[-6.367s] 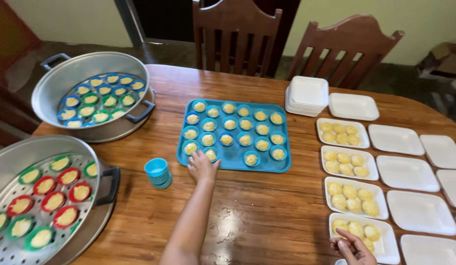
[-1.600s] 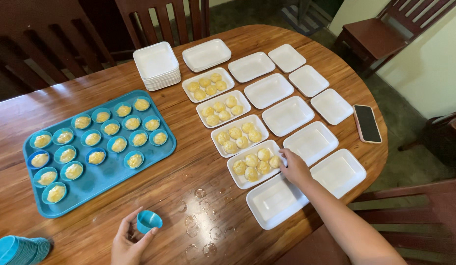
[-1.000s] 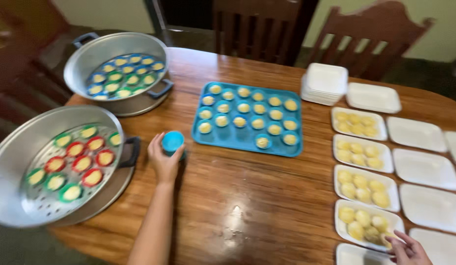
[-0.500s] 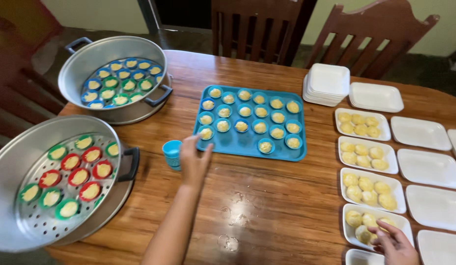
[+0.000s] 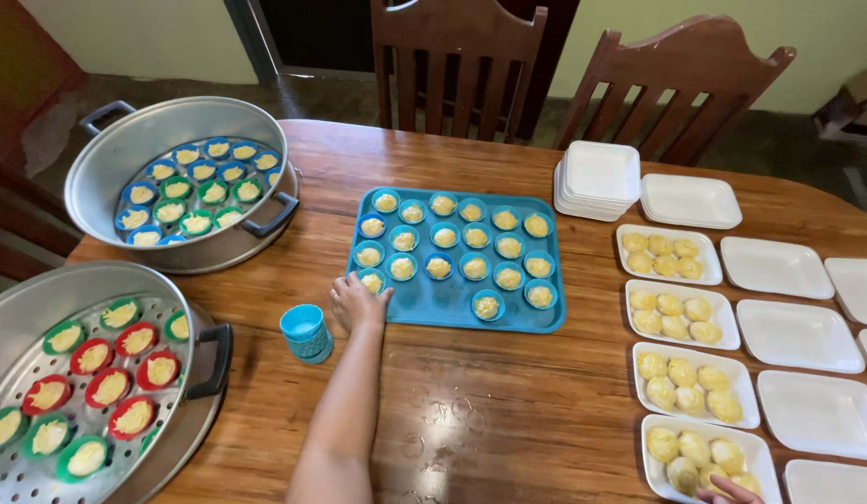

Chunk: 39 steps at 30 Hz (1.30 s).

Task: The person removes small steamed cakes from blue and green silicone molds by hand and places them into white plastic food containers on a wooden table.

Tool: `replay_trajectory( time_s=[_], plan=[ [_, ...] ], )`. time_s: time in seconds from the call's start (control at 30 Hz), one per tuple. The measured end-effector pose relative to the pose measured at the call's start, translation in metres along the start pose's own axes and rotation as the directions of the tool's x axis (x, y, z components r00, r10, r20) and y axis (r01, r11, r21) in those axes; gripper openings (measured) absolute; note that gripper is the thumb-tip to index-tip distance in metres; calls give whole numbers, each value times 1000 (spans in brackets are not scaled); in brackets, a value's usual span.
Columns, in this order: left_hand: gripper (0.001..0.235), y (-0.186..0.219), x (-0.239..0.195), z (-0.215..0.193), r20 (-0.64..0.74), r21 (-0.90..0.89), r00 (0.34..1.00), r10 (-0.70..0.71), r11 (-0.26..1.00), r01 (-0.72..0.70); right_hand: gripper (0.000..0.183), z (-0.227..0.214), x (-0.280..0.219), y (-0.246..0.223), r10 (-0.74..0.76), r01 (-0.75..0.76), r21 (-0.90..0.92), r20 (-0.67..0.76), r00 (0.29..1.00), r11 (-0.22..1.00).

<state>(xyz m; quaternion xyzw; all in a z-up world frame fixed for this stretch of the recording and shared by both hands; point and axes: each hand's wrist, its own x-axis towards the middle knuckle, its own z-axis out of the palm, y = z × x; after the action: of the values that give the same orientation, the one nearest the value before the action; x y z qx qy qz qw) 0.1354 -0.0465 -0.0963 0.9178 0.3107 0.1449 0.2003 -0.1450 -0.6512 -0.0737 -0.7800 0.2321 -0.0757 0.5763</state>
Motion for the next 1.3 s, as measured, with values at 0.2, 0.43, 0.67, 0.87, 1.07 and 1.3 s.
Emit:
replay_trajectory(
  time_s=[0.2, 0.43, 0.67, 0.87, 1.07, 1.3],
  plan=[
    [69, 18, -49, -28, -29, -442, 945, 327, 844, -305, 31, 46, 1, -38, 82, -85, 90, 36, 996, 992],
    [67, 99, -189, -141, -23, -781, 674, 738, 408, -473, 50, 157, -37, -185, -225, 242, 12, 412, 883, 970],
    [77, 105, -245, -151, 184, -841, 521, 834, 408, -356, 90, 165, -85, -224, -253, 305, -45, 452, 855, 951],
    [69, 112, -279, -162, -7, -877, 394, 919, 183, -443, 66, 148, -94, -182, -169, 187, -16, 351, 921, 982],
    [62, 114, -311, -137, 87, -913, 380, 921, 226, -339, 61, 131, -105, -134, 46, -173, 333, 358, 933, 927],
    [64, 130, -319, -128, 181, -950, 408, 895, 267, -163, 58, 99, -100, -129, -18, -195, 436, 438, 899, 879]
  ],
)
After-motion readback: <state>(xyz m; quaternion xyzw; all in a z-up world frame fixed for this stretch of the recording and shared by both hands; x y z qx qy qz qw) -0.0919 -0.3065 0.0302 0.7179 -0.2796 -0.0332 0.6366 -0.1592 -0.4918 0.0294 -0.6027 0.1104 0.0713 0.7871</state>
